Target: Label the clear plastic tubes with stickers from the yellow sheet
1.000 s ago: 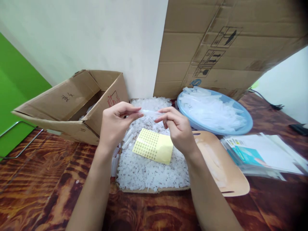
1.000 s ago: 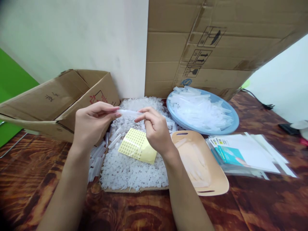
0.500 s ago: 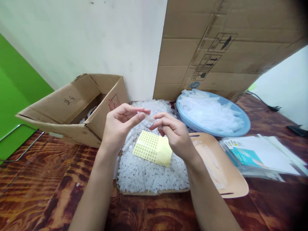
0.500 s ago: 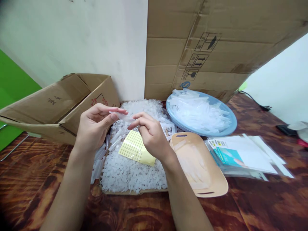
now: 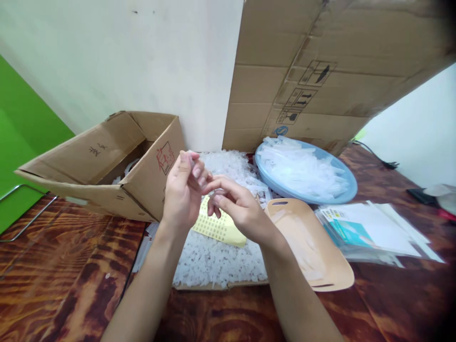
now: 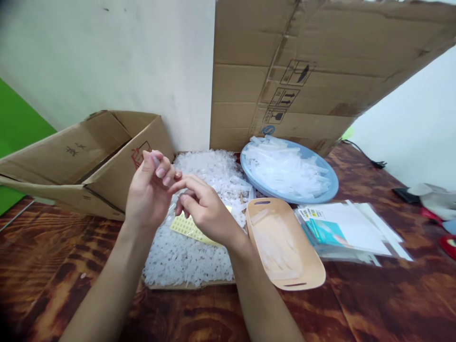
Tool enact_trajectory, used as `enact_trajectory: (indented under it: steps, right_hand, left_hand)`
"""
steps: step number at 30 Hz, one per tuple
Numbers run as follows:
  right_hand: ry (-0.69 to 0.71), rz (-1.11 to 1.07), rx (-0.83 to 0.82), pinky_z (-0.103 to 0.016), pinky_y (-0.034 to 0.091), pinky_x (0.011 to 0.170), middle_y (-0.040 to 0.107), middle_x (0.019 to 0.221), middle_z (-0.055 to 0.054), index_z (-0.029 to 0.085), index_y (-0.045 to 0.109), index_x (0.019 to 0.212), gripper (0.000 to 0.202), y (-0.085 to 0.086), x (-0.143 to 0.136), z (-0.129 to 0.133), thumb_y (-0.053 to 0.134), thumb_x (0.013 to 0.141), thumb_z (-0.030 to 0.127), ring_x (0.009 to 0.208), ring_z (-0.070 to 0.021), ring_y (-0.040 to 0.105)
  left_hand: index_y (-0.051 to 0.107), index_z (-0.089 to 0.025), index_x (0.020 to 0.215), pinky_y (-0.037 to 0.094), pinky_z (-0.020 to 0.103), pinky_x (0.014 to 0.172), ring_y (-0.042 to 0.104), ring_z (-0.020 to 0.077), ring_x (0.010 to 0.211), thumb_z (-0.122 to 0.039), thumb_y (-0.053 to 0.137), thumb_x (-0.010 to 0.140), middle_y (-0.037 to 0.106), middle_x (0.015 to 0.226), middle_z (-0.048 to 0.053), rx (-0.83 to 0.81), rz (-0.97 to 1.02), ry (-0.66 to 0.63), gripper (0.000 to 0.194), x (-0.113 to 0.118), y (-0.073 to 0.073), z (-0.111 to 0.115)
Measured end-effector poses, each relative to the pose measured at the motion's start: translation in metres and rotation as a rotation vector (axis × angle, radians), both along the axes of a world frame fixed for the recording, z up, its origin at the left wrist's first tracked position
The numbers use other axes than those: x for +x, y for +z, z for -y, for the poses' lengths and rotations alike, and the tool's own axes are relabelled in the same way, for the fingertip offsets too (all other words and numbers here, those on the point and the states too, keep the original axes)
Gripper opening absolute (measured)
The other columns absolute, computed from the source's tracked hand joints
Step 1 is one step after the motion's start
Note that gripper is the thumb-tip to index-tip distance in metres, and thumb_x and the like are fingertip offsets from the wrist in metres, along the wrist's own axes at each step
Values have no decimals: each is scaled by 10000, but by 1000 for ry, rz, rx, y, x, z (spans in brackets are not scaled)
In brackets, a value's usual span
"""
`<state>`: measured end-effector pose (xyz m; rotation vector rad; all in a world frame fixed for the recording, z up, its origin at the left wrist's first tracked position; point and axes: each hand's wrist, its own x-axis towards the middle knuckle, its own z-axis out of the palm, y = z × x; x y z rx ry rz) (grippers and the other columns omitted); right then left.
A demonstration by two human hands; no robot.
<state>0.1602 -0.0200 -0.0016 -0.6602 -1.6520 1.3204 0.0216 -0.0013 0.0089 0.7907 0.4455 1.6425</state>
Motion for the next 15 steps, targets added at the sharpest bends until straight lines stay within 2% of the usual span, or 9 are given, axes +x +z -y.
enact_trajectory:
  steps: [3, 5, 9, 11, 13, 15]
  right_hand:
    - [18, 56, -14, -287, 530, 710, 622, 1107, -33, 219, 631, 1082, 184, 0, 4, -1, 516, 955, 152, 812, -142, 681]
    - [-35, 123, 26, -303, 524, 774, 636, 1051, -23, 217, 629, 1068, 244, -2, 5, -3, 468, 932, 93, 835, -150, 671]
    - [-324, 313, 123, -316, 469, 819, 639, 954, -25, 211, 645, 911, 300, -6, 9, -10, 403, 876, 38, 864, -177, 605]
    - [-396, 361, 67, -302, 450, 768, 643, 895, -13, 211, 642, 904, 243, -7, 10, -12, 431, 917, 90, 836, -182, 592]
    - [-347, 368, 10, -286, 434, 710, 652, 842, 6, 209, 642, 931, 181, -7, 9, -12, 475, 1000, 219, 783, -175, 593]
    - [-291, 385, 20, -277, 418, 669, 672, 822, 8, 205, 644, 931, 225, -9, 4, -9, 525, 1038, 363, 742, -171, 604]
  left_hand:
    - [621, -181, 877, 476, 196, 589, 402, 69, 530, -322, 620, 1030, 382, 678, -66, -72, 107, -43, 208, -1, -2, -5]
    - [595, -188, 865, 426, 199, 544, 364, 81, 520, -323, 570, 1041, 355, 671, -63, -123, 72, -52, 223, 0, -5, -7]
    - [558, -210, 859, 413, 217, 574, 378, 104, 555, -342, 554, 1015, 370, 689, -49, -160, -53, -4, 205, 5, -9, -9]
    - [550, -215, 864, 438, 224, 627, 415, 107, 586, -331, 560, 1000, 404, 713, -40, -151, -74, 1, 179, 5, -10, -9]
    - [548, -219, 877, 456, 236, 661, 444, 111, 603, -335, 566, 991, 428, 728, -34, -149, -92, -13, 164, 5, -11, -9]
    - [545, -225, 891, 470, 247, 671, 460, 113, 602, -353, 562, 990, 445, 740, -30, -149, -113, -35, 163, 6, -11, -9]
